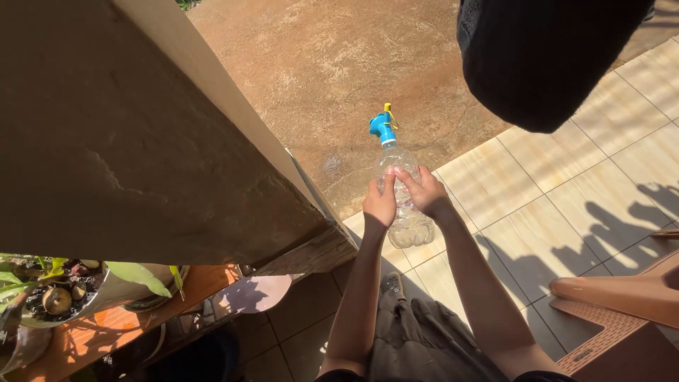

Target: Watering various potted plants using a manual spray bottle.

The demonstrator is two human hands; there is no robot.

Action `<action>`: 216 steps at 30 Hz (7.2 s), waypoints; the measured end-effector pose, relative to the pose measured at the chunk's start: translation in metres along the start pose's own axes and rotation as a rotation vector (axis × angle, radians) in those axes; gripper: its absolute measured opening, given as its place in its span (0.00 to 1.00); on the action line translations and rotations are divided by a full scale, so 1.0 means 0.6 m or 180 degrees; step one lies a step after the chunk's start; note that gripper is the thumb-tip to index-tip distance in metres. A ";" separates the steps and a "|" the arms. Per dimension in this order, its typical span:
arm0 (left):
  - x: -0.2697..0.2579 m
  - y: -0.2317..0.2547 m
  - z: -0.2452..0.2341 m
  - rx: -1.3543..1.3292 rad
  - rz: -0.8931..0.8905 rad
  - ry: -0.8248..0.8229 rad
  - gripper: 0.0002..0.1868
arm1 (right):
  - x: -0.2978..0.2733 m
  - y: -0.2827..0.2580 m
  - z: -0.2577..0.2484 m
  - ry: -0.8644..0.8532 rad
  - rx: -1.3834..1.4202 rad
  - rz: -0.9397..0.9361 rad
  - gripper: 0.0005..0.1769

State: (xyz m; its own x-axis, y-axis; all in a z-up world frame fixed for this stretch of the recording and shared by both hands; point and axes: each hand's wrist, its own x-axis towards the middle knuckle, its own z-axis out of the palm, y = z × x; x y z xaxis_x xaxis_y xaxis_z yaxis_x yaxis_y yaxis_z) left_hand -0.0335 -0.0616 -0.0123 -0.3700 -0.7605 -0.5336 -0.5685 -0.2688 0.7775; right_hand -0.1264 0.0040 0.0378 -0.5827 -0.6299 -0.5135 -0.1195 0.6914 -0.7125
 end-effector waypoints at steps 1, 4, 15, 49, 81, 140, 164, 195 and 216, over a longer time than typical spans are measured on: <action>0.010 0.007 -0.006 -0.0020 -0.0009 0.0056 0.43 | -0.004 -0.024 -0.004 -0.0021 0.0032 -0.0069 0.47; 0.034 0.030 -0.025 -0.0100 -0.0065 0.0202 0.43 | 0.039 -0.049 0.001 -0.0106 0.0140 -0.0295 0.45; 0.150 0.126 -0.078 -0.0768 -0.0429 0.0791 0.42 | 0.246 -0.146 0.025 -0.0558 -0.0108 -0.0925 0.36; 0.610 0.114 -0.475 -0.2240 -0.1009 0.2974 0.47 | 0.759 -0.558 0.528 -0.2489 -0.1527 -0.2308 0.37; 0.526 -0.097 -0.894 -0.4161 -0.2225 0.6135 0.51 | 0.366 -0.855 1.040 -0.5349 -0.3875 -0.4214 0.50; 0.642 -0.074 -0.939 -0.4762 -0.3055 0.6193 0.50 | 0.470 -0.809 1.198 -0.5814 -0.4782 -0.4738 0.54; 0.667 -0.132 -1.200 -0.4836 -0.2917 0.6170 0.47 | 0.425 -0.950 1.410 -0.5685 -0.4961 -0.4748 0.53; 0.522 -0.147 -1.303 -0.3724 -0.2581 0.6851 0.38 | 0.278 -1.041 1.433 -0.5833 -0.3261 -0.4798 0.44; 0.693 -0.198 -1.178 -0.5143 -0.3112 0.5013 0.53 | 0.449 -0.898 1.427 -0.5468 -0.5648 -0.3998 0.53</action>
State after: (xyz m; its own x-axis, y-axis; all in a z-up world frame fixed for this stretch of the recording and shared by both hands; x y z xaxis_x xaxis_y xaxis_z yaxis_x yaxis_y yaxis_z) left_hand 0.3996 -0.7638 -0.0916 0.5269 0.3107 -0.7911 0.8475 -0.1220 0.5166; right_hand 0.4689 -0.8412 -0.1260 0.6408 0.2267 -0.7334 -0.2701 -0.8277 -0.4919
